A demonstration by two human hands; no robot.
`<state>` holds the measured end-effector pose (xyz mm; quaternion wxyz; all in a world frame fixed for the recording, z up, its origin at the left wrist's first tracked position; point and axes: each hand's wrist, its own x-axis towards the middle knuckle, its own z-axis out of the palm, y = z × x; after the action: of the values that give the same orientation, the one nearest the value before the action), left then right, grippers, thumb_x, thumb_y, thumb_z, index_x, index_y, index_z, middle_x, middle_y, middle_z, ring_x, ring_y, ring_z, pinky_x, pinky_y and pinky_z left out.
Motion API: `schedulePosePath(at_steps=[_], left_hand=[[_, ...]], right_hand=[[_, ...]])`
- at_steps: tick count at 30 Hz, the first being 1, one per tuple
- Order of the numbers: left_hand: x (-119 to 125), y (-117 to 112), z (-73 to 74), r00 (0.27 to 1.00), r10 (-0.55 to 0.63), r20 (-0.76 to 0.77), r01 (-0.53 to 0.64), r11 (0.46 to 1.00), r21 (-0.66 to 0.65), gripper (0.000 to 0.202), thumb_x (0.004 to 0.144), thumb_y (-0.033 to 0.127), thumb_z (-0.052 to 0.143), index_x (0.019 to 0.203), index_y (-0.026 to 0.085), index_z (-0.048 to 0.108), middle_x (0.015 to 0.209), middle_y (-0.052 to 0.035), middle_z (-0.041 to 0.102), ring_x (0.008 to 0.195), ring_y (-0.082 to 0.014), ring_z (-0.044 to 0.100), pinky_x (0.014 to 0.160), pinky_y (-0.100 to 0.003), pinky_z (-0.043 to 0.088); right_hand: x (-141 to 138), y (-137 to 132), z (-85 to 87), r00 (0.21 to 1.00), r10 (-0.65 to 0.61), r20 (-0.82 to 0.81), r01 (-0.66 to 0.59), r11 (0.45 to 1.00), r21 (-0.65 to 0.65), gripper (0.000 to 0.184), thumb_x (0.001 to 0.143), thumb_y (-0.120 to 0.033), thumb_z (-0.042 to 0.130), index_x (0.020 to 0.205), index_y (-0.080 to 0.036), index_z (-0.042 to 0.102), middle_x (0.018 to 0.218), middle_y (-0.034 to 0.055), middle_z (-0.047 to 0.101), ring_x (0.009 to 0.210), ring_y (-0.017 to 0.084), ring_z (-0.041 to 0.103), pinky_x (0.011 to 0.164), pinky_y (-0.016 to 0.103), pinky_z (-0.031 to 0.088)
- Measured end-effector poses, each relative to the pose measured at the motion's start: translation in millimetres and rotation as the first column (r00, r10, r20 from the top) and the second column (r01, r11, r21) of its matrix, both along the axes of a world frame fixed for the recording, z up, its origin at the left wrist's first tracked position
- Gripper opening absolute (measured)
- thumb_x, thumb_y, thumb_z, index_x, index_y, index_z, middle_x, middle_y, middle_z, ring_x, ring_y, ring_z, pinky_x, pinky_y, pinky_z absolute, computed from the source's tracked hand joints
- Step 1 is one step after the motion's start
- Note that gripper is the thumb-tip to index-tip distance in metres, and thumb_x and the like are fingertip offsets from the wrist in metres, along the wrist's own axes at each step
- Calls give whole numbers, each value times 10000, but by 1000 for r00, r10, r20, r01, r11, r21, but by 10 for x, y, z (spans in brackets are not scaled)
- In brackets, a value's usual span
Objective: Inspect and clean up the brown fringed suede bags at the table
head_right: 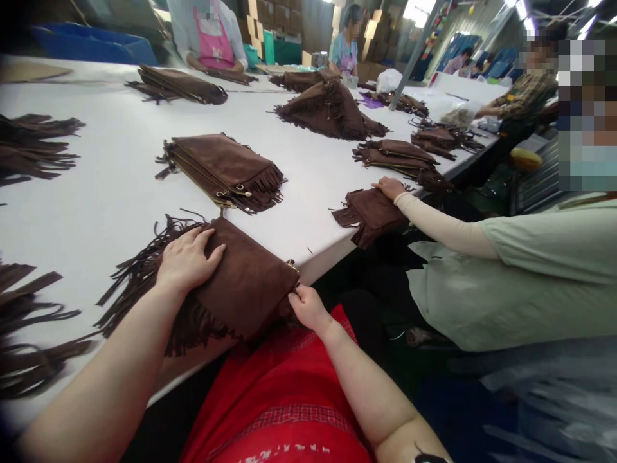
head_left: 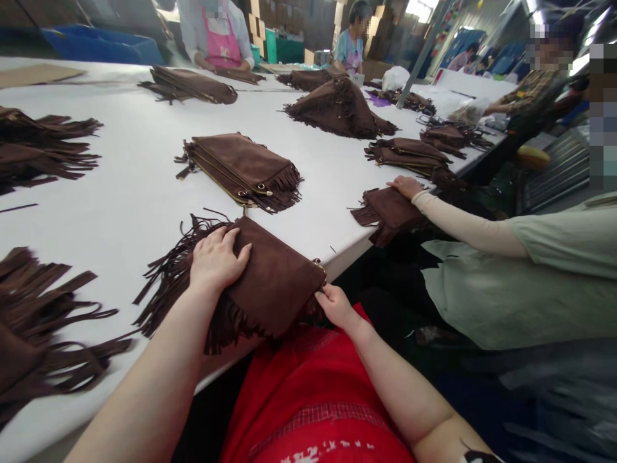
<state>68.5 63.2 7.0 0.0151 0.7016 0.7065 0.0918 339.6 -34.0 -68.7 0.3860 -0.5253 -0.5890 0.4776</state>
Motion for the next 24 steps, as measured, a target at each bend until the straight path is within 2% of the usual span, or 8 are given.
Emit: schedulePosePath(at_steps=[3, 5, 8, 12, 14, 17, 20, 24], left_hand=[[-2, 13, -8, 1000, -3, -9, 3, 1000, 0, 675, 902, 579, 288, 1423, 180, 445, 1488, -152, 410, 1375, -299, 368, 1127, -460, 283], [-3, 18, -10, 1000, -7, -14, 7, 1000, -5, 679, 903, 580, 277, 1425, 177, 441, 1488, -153, 410, 1376, -296, 367, 1128, -458, 284], [-3, 14, 0, 1000, -12, -13, 12, 1000, -7, 677, 900, 581, 282, 1423, 182, 442, 1491, -148, 407, 1379, -295, 362, 1131, -450, 283], [1, 8, 19, 1000, -21, -2, 21, 1000, -6, 673, 901, 577, 297, 1419, 172, 441, 1492, -155, 405, 1373, -310, 365, 1125, -467, 283], [4, 11, 23, 1000, -23, -16, 23, 1000, -12, 682, 904, 581, 281, 1420, 162, 435, 1490, -164, 403, 1365, -316, 372, 1116, -476, 291], [8, 19, 26, 999, -14, -37, 13, 1000, -27, 681, 904, 584, 270, 1423, 173, 428, 1497, -157, 394, 1361, -315, 377, 1110, -473, 297], [11, 25, 27, 999, -10, -46, 9, 1000, -28, 683, 903, 590, 256, 1426, 184, 424, 1496, -153, 399, 1358, -311, 383, 1105, -466, 307], [11, 26, 27, 998, -8, -58, 6, 1000, -28, 706, 899, 611, 229, 1428, 185, 420, 1494, -153, 399, 1354, -320, 387, 1099, -474, 311]], right_hand=[[61, -32, 48, 997, 67, -25, -67, 998, -17, 205, 868, -298, 491, 814, -164, 638, 747, 14, 667, 689, 165, 592, 643, 244, 465], [89, -27, 53, 999, 33, -11, -33, 999, -42, 229, 885, -278, 443, 823, -170, 636, 688, -5, 641, 611, 142, 567, 587, 226, 443], [100, 43, 1, 993, -29, 112, 38, 996, -76, 216, 850, -210, 439, 734, -168, 616, 604, -16, 604, 534, 124, 537, 522, 211, 398], [90, 168, -78, 970, -5, 242, 57, 977, -207, 206, 783, -121, 459, 646, -165, 606, 495, -23, 551, 483, 122, 522, 491, 209, 369], [86, 201, -104, 977, -8, 213, 63, 965, -254, 227, 766, -99, 455, 719, -165, 667, 520, -21, 588, 502, 130, 541, 513, 212, 396], [86, 210, -167, 992, -60, 114, 91, 950, -298, 270, 744, -83, 473, 806, -176, 719, 676, -5, 686, 612, 147, 601, 581, 219, 449], [102, 205, -295, 990, -137, 16, 131, 902, -411, 283, 736, -74, 489, 855, -180, 724, 727, 1, 699, 616, 143, 604, 567, 219, 460], [188, 210, -517, 950, -311, -37, 230, 773, -591, 235, 761, -87, 501, 877, -166, 690, 576, -21, 604, 447, 103, 488, 537, 236, 466]])
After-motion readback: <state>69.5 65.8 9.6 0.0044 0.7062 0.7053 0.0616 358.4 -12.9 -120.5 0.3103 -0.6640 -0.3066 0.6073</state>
